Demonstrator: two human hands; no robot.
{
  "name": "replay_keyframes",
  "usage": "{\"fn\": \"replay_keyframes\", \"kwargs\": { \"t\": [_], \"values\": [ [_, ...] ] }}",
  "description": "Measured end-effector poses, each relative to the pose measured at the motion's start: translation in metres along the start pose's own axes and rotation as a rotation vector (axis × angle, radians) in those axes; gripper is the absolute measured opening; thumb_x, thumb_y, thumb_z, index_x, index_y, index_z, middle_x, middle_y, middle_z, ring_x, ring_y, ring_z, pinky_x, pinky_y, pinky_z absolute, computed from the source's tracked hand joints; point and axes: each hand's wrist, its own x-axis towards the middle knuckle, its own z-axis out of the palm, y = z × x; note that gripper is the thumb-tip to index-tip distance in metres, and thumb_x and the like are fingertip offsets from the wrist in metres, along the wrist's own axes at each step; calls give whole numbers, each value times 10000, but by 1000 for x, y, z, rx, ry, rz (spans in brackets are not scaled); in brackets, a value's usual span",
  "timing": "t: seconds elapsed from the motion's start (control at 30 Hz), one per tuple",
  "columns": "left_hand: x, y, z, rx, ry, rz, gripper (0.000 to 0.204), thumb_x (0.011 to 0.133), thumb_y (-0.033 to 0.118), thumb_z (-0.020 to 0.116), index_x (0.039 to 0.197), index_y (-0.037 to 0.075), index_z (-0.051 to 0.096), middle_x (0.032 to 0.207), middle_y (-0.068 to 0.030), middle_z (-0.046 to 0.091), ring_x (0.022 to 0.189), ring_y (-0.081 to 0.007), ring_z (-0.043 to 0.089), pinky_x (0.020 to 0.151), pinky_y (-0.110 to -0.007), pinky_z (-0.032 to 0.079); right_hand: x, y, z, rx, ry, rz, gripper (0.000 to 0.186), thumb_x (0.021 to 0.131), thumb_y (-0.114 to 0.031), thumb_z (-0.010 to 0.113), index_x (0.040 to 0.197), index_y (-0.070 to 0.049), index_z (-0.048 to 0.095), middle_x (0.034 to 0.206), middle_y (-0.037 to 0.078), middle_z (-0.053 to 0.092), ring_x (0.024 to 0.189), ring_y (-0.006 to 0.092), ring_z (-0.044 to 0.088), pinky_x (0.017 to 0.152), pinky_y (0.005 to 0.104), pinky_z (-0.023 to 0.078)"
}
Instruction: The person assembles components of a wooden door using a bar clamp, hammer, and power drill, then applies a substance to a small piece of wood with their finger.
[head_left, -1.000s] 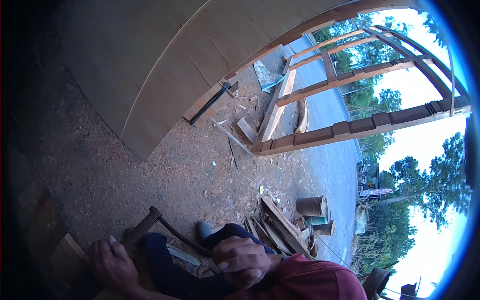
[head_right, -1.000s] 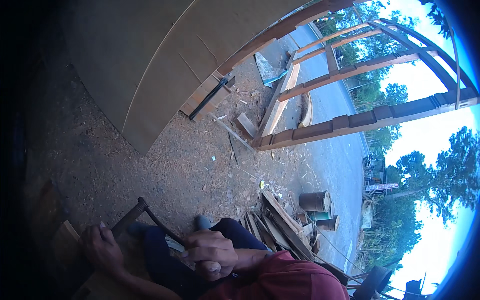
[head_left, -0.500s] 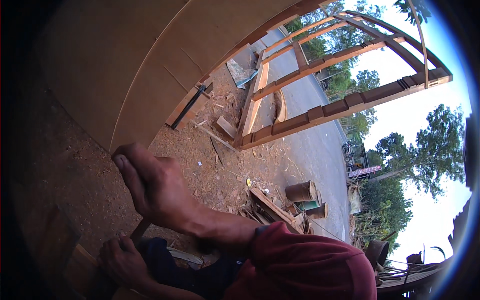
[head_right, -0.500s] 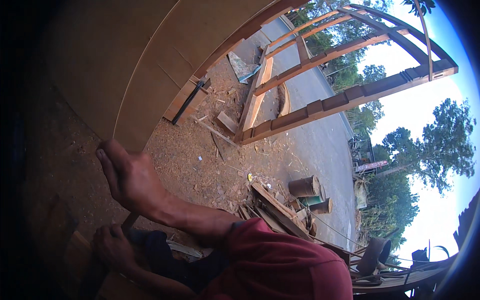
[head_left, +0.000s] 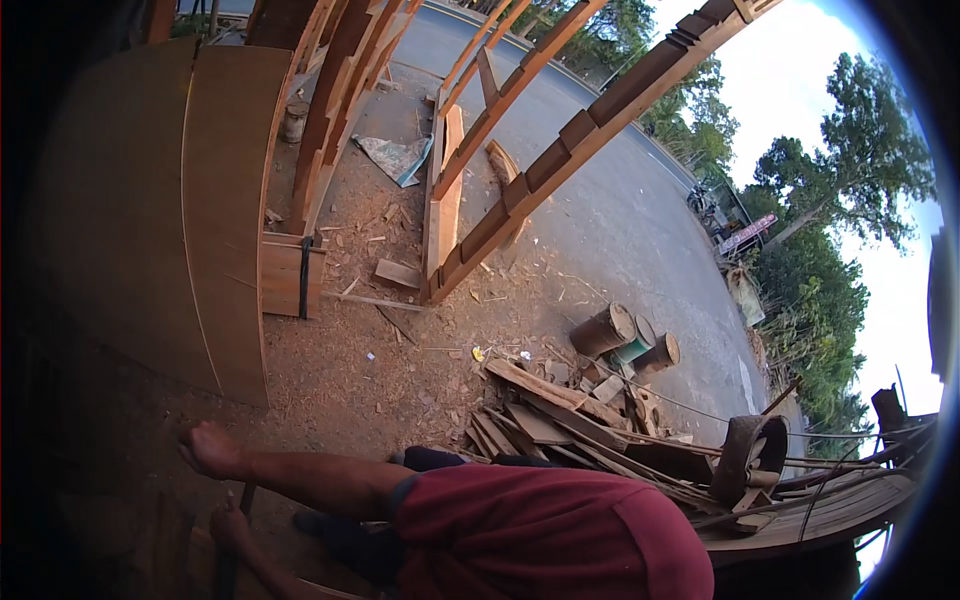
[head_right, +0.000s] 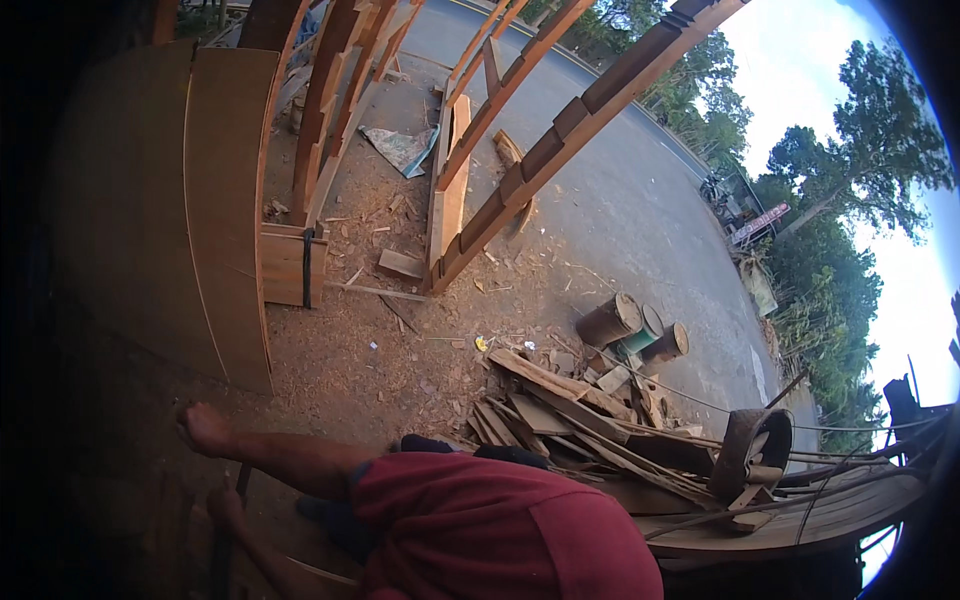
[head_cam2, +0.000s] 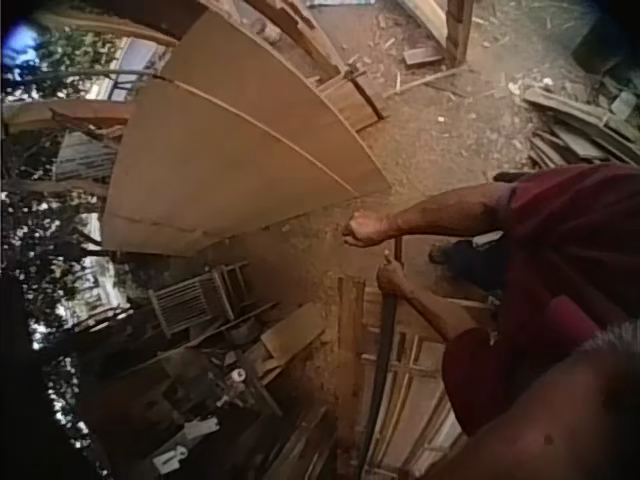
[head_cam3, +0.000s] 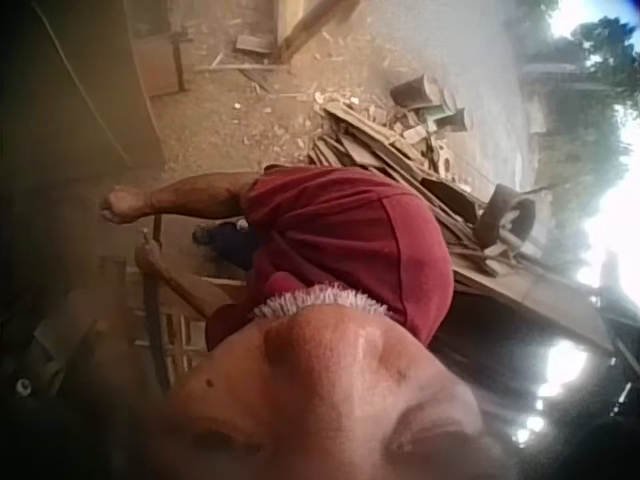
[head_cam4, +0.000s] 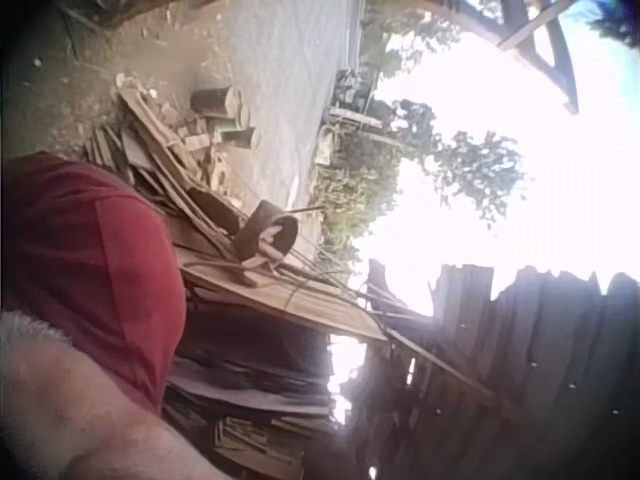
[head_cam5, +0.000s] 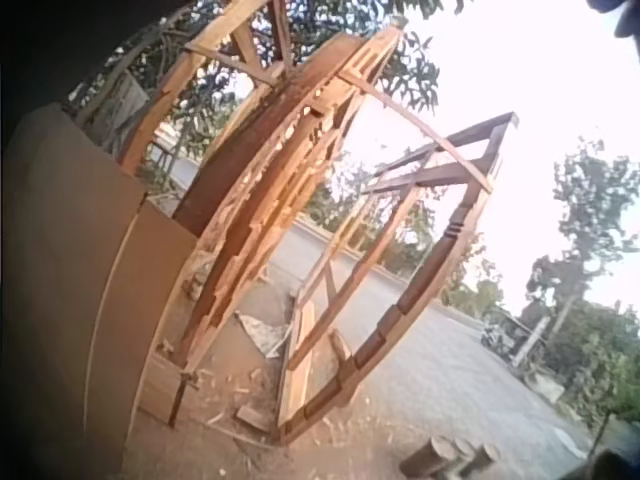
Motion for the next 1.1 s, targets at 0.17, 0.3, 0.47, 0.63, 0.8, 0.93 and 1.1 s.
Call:
{"fn": "replay_keyframes", "kwargs": {
  "t": [0.17, 0.3, 0.47, 0.63, 0.8, 0.93, 1.1],
  "values": [
    [2, -19, 21, -86, 264, 74, 537, 947, 429, 524, 1179, -35, 665, 1211, -253, 657, 1129, -423, 626, 971, -511, 477, 1, 0, 0, 0, 49, -25, 205, 865, -195, 621, 818, 2, 644, 765, 280, 645, 775, 491, 645, 716, 571, 535],
    [-11, -16, 10, -116, 119, 138, 446, 834, 348, 714, 1108, 2, 649, 1167, -226, 661, 1127, -401, 624, 993, -494, 477, 3, 0, 2, -58, 90, -18, 194, 856, -200, 630, 824, -8, 637, 756, 280, 645, 753, 491, 649, 717, 570, 537],
    [-25, -7, 0, -217, 80, 112, 597, 641, 286, 894, 1119, 51, 626, 1164, -180, 667, 1132, -367, 626, 950, -477, 498, 3, 5, 3, -138, 136, -128, 191, 884, -235, 655, 825, -53, 642, 704, 247, 647, 675, 471, 653, 661, 557, 543],
    [-34, -8, 9, -26, 312, 144, 335, 809, 139, 692, 1126, 42, 644, 1139, -147, 691, 1124, -333, 640, 968, -463, 489, 28, -13, 0, -261, -6, -111, 281, 980, -206, 552, 944, 23, 711, 877, 314, 682, 866, 483, 687, 761, 511, 557],
    [-37, -3, 14, -10, 409, 104, 465, 742, 200, 791, 1159, 76, 628, 1137, -134, 692, 1111, -337, 644, 973, -494, 486, 46, -9, 11, -228, -8, -191, 294, 967, -222, 573, 937, 36, 710, 897, 306, 691, 914, 487, 681, 810, 528, 545],
    [-37, -2, 12, -39, 464, 158, 451, 736, 172, 791, 1147, 70, 636, 1124, -127, 690, 1091, -334, 645, 945, -491, 485, 67, -4, 20, -237, -17, -159, 273, 961, -209, 591, 1000, 30, 718, 999, 292, 704, 934, 453, 700, 817, 508, 551],
    [-40, -5, 13, -98, 375, 153, 442, 731, 115, 764, 1148, 39, 642, 1080, -138, 693, 1065, -340, 640, 956, -476, 469, 95, 17, 48, -270, -192, -8, 247, 957, -206, 586, 969, 4, 714, 979, 263, 712, 883, 428, 711, 759, 494, 566]
  ]
}}
